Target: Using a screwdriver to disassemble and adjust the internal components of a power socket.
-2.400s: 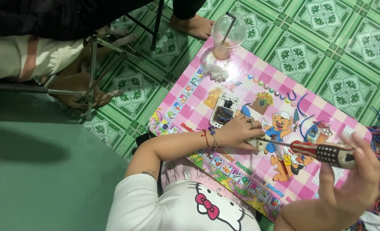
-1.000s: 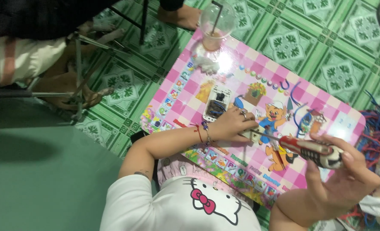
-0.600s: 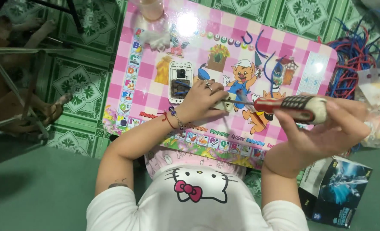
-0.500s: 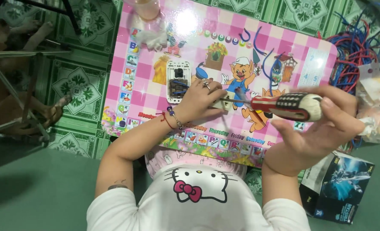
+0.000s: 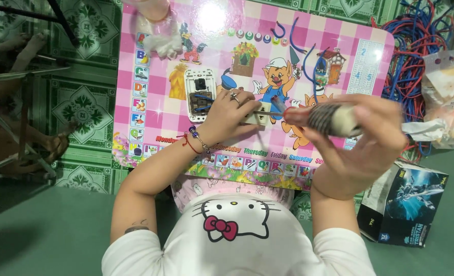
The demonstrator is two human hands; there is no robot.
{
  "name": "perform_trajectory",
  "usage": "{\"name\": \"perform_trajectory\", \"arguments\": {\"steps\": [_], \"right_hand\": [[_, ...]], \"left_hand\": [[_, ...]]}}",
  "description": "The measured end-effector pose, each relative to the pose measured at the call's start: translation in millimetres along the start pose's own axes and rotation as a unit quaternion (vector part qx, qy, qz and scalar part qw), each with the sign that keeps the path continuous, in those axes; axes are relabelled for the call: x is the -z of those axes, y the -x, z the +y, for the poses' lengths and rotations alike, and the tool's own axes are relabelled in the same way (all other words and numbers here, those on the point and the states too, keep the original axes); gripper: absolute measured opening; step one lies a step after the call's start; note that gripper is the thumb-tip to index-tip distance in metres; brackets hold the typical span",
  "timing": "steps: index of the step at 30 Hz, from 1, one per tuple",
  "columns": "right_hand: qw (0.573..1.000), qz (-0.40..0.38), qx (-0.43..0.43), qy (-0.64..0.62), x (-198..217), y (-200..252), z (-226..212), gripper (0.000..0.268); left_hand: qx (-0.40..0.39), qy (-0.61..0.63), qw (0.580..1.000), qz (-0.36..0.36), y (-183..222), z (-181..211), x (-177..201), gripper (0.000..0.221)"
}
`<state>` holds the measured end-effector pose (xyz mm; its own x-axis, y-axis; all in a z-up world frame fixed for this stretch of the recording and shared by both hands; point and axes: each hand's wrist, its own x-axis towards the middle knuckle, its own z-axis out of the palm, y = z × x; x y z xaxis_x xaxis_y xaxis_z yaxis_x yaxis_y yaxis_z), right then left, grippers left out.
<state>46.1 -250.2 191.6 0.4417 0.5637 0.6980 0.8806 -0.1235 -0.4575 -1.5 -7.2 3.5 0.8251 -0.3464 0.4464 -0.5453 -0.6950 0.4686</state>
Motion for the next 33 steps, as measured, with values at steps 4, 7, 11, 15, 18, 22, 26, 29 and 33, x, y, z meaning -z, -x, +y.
{"name": "perform_trajectory", "arguments": {"steps": [4,7,11,15,18,22,26,29,33], "right_hand": [[0.961,0.124,-0.192,0.156,-29.7,-17.9,-58.9,0.066],[0.976,0.115,-0.170,0.077,-19.0,-9.7,-54.0,0.034],[0.994,0.033,-0.072,0.071,12.0,25.4,-11.1,0.067],[0.990,-0.009,-0.009,0.140,11.0,15.4,-14.0,0.062],[0.992,-0.076,-0.083,0.061,10.6,7.3,-43.0,0.058],[0.992,0.013,-0.079,0.096,-2.6,16.2,-36.5,0.072],[0.975,0.127,-0.057,0.173,-11.7,2.4,-32.5,0.056],[0.994,0.047,-0.009,0.100,2.8,13.5,-22.9,0.049],[0.996,-0.087,0.029,-0.018,7.7,0.7,-22.5,0.049]], "left_hand": [[0.002,0.009,1.000,-0.007,0.5,-1.8,-0.8,0.054],[0.000,0.001,1.000,-0.005,2.4,-2.0,-3.1,0.055],[0.001,-0.003,1.000,-0.003,1.2,-1.6,-2.9,0.055],[0.000,0.000,1.000,-0.011,1.8,-1.6,-2.2,0.054],[0.003,0.000,1.000,-0.018,2.7,-2.6,-3.0,0.051],[0.007,-0.004,1.000,-0.016,3.4,-3.2,-4.6,0.054],[0.004,-0.001,1.000,-0.014,3.9,-3.7,-5.5,0.054],[0.003,-0.004,1.000,-0.014,4.3,-4.0,-4.8,0.053],[0.004,0.000,1.000,-0.016,4.8,-4.4,-6.8,0.053]]}}
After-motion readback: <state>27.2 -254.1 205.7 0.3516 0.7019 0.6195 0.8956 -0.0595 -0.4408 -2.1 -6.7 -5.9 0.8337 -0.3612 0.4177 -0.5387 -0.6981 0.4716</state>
